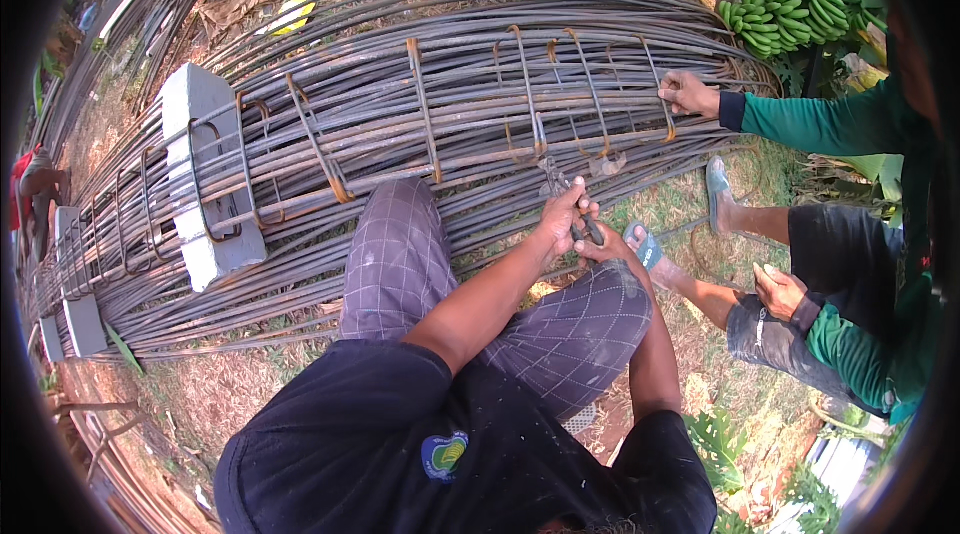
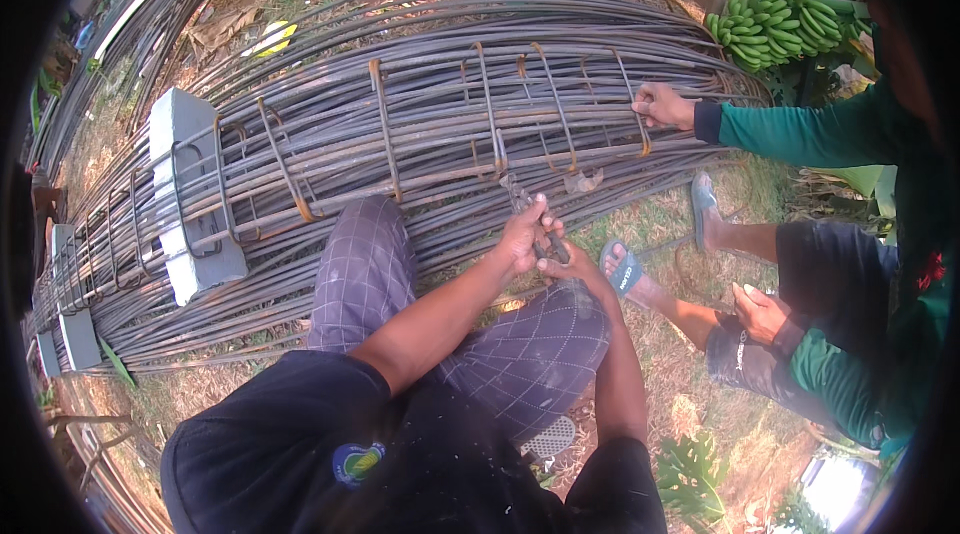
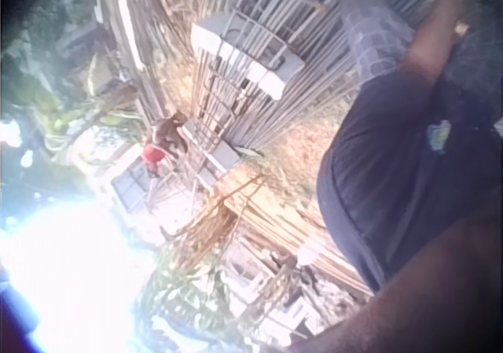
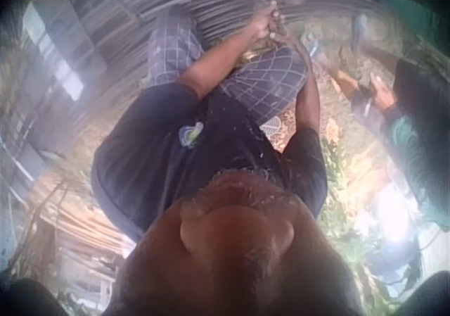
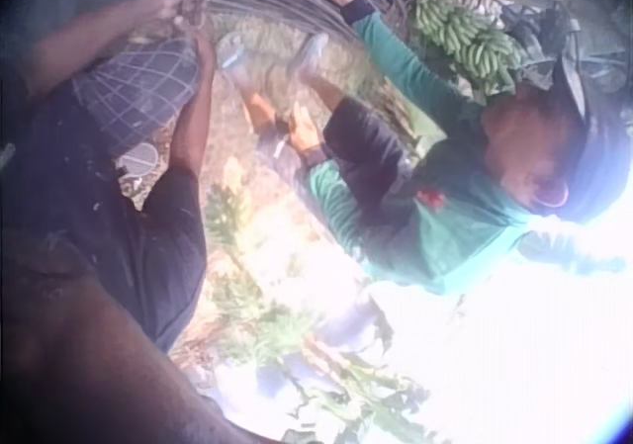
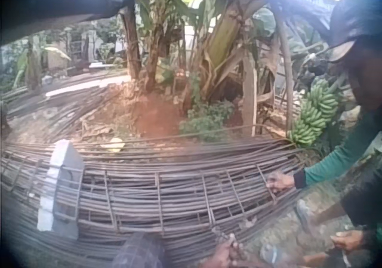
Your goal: The person places metal stirrups onto a long rebar mat and secures them with wire ties. They move along the mat, positioning each stirrup and twisting the wire to fasten it in place.
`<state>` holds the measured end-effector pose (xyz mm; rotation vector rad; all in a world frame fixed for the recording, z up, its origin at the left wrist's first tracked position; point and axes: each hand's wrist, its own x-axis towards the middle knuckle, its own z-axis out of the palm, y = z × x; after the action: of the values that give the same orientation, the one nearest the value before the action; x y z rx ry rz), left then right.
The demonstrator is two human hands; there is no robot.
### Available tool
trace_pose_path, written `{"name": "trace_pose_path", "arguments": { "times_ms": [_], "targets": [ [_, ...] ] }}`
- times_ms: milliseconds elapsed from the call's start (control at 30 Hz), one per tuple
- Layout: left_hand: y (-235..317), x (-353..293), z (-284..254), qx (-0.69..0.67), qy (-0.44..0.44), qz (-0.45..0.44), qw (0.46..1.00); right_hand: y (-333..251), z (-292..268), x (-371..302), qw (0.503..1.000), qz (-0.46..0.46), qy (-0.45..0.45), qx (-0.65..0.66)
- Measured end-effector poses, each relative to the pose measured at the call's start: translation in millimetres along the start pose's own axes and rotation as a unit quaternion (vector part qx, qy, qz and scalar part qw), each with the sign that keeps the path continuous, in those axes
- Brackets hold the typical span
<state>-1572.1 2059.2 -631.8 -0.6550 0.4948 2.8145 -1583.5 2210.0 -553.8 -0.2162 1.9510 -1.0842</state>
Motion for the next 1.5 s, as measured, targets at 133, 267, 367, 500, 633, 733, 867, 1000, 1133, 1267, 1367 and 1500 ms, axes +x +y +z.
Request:
{"name": "trace_pose_path", "arguments": {
  "times_ms": [133,267,367,500,633,733,867,1000,1133,1267,1367,1500],
  "targets": [
    [-6,7,36,-0.011,0.119,0.077,0.990,-17,11,-17,0.895,-0.111,0.236,-0.361],
    [-6,-12,39,0.053,0.104,0.086,0.989,-29,15,-29,0.871,-0.100,0.233,-0.420],
    [-3,-18,22,0.115,0.015,0.083,0.990,-13,20,-20,0.908,-0.085,0.220,-0.346],
    [18,-40,6,0.028,-0.124,-0.002,0.992,-26,8,-31,0.989,0.061,0.032,0.130],
    [18,-23,-4,0.066,-0.130,-0.035,0.989,-19,0,-31,0.957,0.139,-0.046,0.252],
    [9,-19,2,0.221,0.007,0.043,0.974,-19,24,-14,0.993,-0.054,0.055,0.093],
    [-4,-26,11,0.356,0.100,0.101,0.924,25,23,-6,0.992,-0.064,0.084,-0.068],
    [17,-50,-11,0.171,-0.034,-0.011,0.985,29,13,-21,0.965,0.052,-0.139,0.214],
    [27,-52,-2,0.214,-0.054,-0.009,0.975,16,27,-31,0.978,-0.073,-0.044,0.189],
    [27,-40,-17,0.301,-0.033,0.041,0.952,2,39,-25,0.981,-0.156,0.021,0.115],
    [22,-46,-7,0.257,-0.023,0.033,0.966,-3,25,-28,0.983,-0.156,0.002,0.093],
    [29,-61,15,0.130,-0.025,0.003,0.991,-19,3,-28,0.992,-0.082,-0.043,0.083]
  ]
}}
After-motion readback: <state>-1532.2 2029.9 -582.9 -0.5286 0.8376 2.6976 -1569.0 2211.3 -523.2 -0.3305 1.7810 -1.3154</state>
